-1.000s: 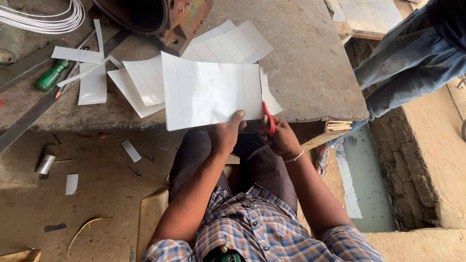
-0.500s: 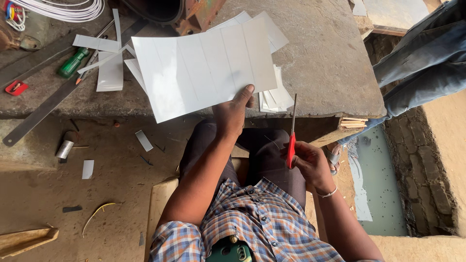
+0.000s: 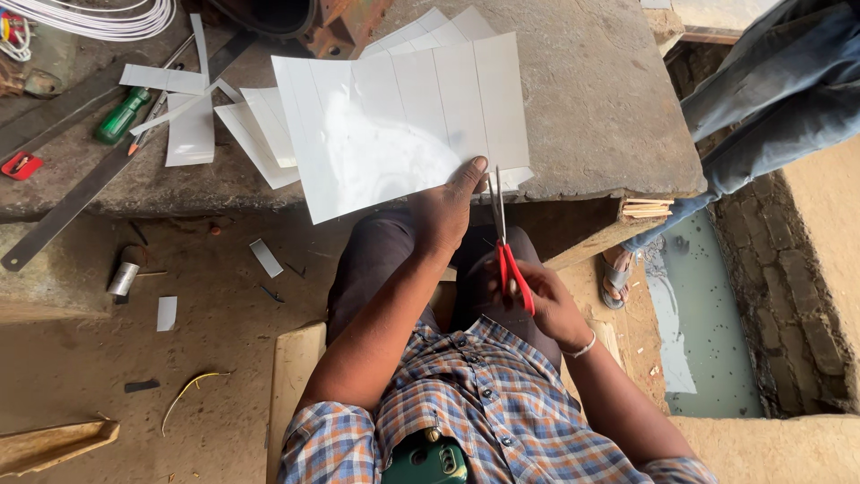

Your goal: The person sits on a chair and cuts white plastic sheets marked with lines into narrow strips using red-handled scissors, working over their lap. They cut along the marked lines one strip at a time and place the finished strips on the concrete workbench beside them.

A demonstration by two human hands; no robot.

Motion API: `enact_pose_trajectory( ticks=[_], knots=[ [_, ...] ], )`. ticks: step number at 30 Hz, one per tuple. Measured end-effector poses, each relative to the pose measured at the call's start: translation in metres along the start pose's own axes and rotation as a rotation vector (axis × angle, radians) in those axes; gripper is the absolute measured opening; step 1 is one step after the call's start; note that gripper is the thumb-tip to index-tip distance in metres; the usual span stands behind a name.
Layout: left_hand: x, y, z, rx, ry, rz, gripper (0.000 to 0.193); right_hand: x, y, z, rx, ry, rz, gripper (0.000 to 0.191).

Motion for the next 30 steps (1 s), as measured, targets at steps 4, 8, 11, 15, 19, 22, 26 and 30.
enact_pose_trajectory(
  ticks=[4,8,11,15,19,22,26,30],
  knots=[
    [0.012,0.012,0.005,0.069,-0.017,0.091,0.042,0.012,-0.007,-0.012,-0.069,-0.028,-0.023,0.053],
    [0.011,0.017,0.012,0.100,0.024,-0.054,0.045,0.014,-0.010,-0.018,-0.103,-0.027,-0.046,0.049],
    [0.007,0.018,0.014,0.116,0.034,-0.111,0.046,0.015,-0.011,-0.019,-0.110,-0.028,-0.065,0.047],
    [0.003,0.019,0.014,0.123,0.047,-0.156,0.047,0.017,-0.011,-0.019,-0.119,-0.024,-0.067,0.045],
    [0.004,0.020,0.014,0.129,0.037,-0.134,0.047,0.019,-0.010,-0.019,-0.115,-0.017,-0.063,0.043],
    [0.007,0.019,0.014,0.130,0.022,-0.163,0.047,0.019,-0.010,-0.019,-0.126,-0.018,-0.045,0.042],
    [0.009,0.020,0.013,0.144,0.017,-0.150,0.048,0.018,-0.010,-0.017,-0.147,0.006,-0.023,0.040],
    [0.011,0.022,0.013,0.153,0.014,-0.134,0.049,0.021,-0.008,-0.017,-0.137,0.004,0.012,0.039]
  ],
)
Point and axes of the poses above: each hand's wrist, its own z-axis away from the middle knuckle, its own y-axis out of the palm, x = y × z, the point moved 9 cm from there along -z, towards the middle knuckle, and after that the axes turned 4 degrees about y, right-handed, at the moved point
